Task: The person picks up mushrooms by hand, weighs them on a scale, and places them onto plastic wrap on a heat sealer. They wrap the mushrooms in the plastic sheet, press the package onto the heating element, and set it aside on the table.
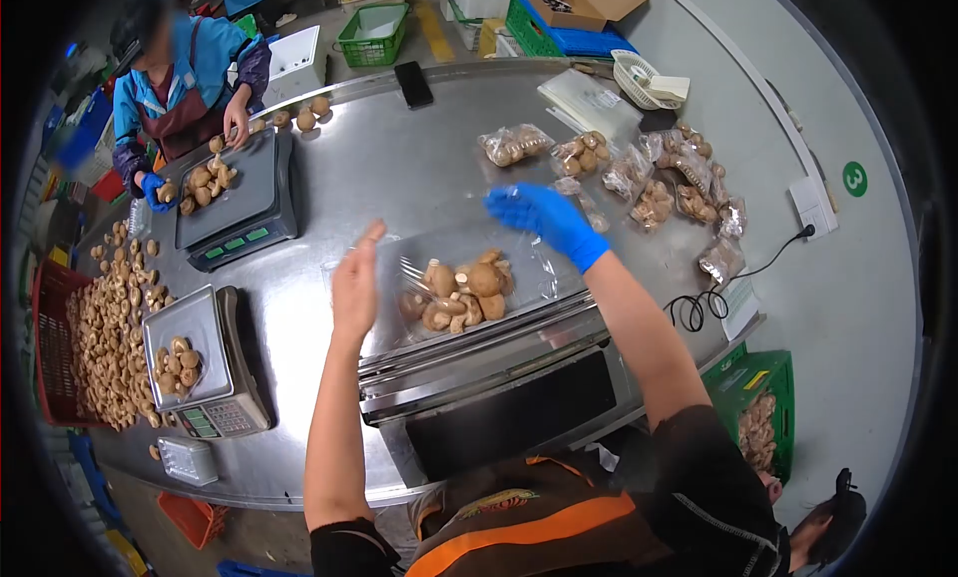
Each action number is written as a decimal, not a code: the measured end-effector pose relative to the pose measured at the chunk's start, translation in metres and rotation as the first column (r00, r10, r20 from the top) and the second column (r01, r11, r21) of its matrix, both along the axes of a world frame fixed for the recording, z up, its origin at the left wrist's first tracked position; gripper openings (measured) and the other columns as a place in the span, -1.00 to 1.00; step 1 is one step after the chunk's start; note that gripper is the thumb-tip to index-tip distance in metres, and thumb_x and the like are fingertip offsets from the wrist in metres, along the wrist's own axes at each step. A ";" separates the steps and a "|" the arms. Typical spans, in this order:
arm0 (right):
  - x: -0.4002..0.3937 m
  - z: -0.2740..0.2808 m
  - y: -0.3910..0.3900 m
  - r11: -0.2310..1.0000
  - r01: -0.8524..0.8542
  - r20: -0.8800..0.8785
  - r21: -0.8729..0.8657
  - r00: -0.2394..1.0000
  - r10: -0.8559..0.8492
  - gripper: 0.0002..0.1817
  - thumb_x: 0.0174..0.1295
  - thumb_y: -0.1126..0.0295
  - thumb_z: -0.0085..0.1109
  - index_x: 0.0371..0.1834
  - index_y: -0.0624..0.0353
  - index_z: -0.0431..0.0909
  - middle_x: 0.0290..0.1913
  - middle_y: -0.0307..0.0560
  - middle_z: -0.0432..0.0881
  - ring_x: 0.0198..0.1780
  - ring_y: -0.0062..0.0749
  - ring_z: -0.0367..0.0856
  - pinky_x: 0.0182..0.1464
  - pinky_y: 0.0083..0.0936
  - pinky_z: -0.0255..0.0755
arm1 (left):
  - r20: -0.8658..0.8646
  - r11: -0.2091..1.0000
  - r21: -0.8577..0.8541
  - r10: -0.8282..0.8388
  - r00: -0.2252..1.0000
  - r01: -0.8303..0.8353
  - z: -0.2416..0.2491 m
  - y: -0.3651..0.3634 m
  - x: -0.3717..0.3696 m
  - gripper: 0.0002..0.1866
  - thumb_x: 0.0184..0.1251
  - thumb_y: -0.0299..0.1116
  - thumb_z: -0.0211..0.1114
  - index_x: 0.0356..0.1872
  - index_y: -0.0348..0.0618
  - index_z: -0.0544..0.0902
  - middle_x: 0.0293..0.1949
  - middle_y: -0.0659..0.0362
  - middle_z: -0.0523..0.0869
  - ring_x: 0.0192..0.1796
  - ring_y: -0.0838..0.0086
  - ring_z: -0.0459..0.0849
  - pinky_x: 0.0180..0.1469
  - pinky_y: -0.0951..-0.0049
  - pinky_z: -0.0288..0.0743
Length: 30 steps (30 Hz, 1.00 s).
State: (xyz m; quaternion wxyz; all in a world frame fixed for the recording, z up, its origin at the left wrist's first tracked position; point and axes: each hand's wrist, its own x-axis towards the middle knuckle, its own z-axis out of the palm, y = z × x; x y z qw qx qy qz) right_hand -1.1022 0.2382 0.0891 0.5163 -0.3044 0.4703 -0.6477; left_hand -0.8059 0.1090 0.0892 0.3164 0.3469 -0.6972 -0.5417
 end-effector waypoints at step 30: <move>0.093 -0.012 0.127 0.945 0.270 -0.556 0.184 0.822 -0.127 -0.73 0.46 0.26 0.01 -0.06 0.25 0.57 -0.29 -0.21 0.62 -0.38 -0.59 0.60 -0.32 -0.59 0.46 | 0.183 0.997 -0.024 -0.066 0.981 0.072 -0.010 0.094 0.070 -0.68 0.51 -0.26 0.11 -0.28 -0.34 0.65 -0.56 0.22 0.57 -0.42 0.64 0.49 -0.32 0.52 0.39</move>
